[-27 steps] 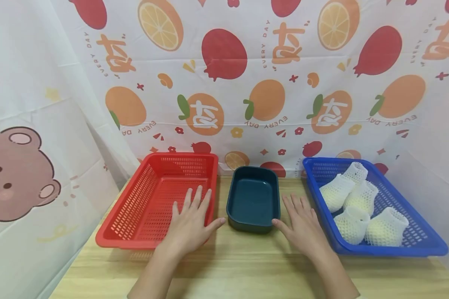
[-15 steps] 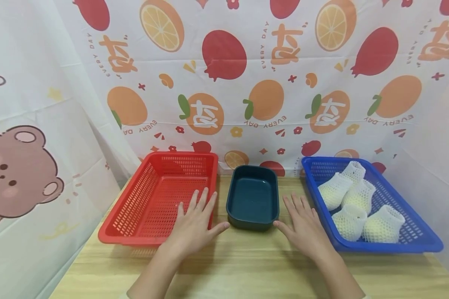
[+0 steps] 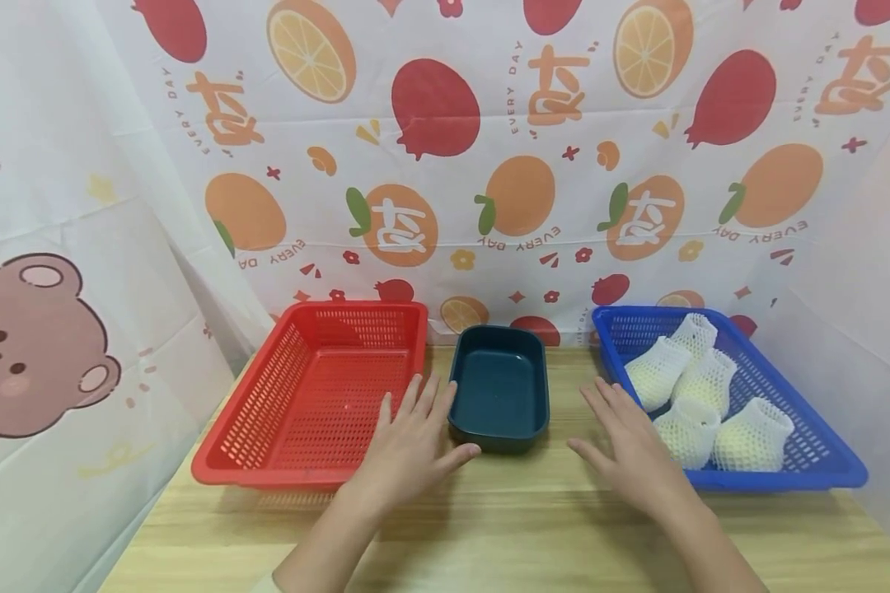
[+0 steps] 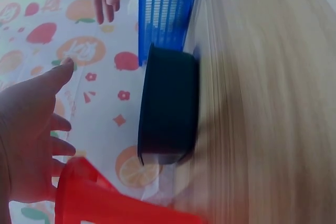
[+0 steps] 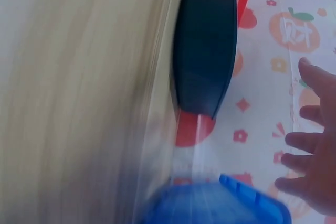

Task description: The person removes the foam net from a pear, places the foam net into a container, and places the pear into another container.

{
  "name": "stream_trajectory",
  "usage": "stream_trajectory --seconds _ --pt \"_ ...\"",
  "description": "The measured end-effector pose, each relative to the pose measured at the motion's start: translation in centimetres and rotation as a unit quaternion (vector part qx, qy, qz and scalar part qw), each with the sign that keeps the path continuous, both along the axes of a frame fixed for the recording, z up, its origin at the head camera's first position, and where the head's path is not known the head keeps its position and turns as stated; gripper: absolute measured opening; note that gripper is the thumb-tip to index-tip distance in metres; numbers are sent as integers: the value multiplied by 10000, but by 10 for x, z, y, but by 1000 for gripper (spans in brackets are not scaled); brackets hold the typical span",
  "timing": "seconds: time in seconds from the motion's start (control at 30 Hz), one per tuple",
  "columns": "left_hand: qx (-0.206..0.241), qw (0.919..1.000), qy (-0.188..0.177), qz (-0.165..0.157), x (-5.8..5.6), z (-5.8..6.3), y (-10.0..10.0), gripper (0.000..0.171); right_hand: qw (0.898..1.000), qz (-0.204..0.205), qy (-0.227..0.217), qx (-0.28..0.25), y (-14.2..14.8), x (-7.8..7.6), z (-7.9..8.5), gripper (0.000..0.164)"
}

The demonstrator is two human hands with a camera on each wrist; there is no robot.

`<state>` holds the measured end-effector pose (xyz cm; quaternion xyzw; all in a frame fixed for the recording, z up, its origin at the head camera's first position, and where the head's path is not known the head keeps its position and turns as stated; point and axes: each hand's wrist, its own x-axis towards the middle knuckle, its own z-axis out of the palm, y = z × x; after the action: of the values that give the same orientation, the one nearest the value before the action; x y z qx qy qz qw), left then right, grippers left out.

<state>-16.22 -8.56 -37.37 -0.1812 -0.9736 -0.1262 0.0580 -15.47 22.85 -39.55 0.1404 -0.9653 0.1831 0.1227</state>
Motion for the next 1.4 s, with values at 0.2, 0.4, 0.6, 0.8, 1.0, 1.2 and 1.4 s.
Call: stream_trajectory --seconds 0.2,0.4,0.6,0.8,1.0,1.2,1.4 --pt "268 9986 146 -434 -1 1 20 88 9925 62 1182 -294 33 3 4 66" --pt "693 9941 107 -824 1 5 45 82 9811 -187 1735 -839 63 3 5 61" --pt "1714 9787 -257 -1101 4 2 74 73 9779 -597 1576 -1240 89 2 1 62" --pt "2687 9511 -934 -1201 1 -11 105 67 9826 -1000 742 -1375 107 2 -3 78" --pt "2897 9385 -1310 -1349 -1 -19 139 65 9828 -1461 -10 -1129 117 0 -6 83" --pt "2615 9420 -1255 -1687 2 -26 168 63 9841 -1576 218 -796 119 -3 -6 57" --pt "2523 9399 -1460 -1780 4 -31 185 63 9826 -1616 571 -716 121 -2 -10 35"
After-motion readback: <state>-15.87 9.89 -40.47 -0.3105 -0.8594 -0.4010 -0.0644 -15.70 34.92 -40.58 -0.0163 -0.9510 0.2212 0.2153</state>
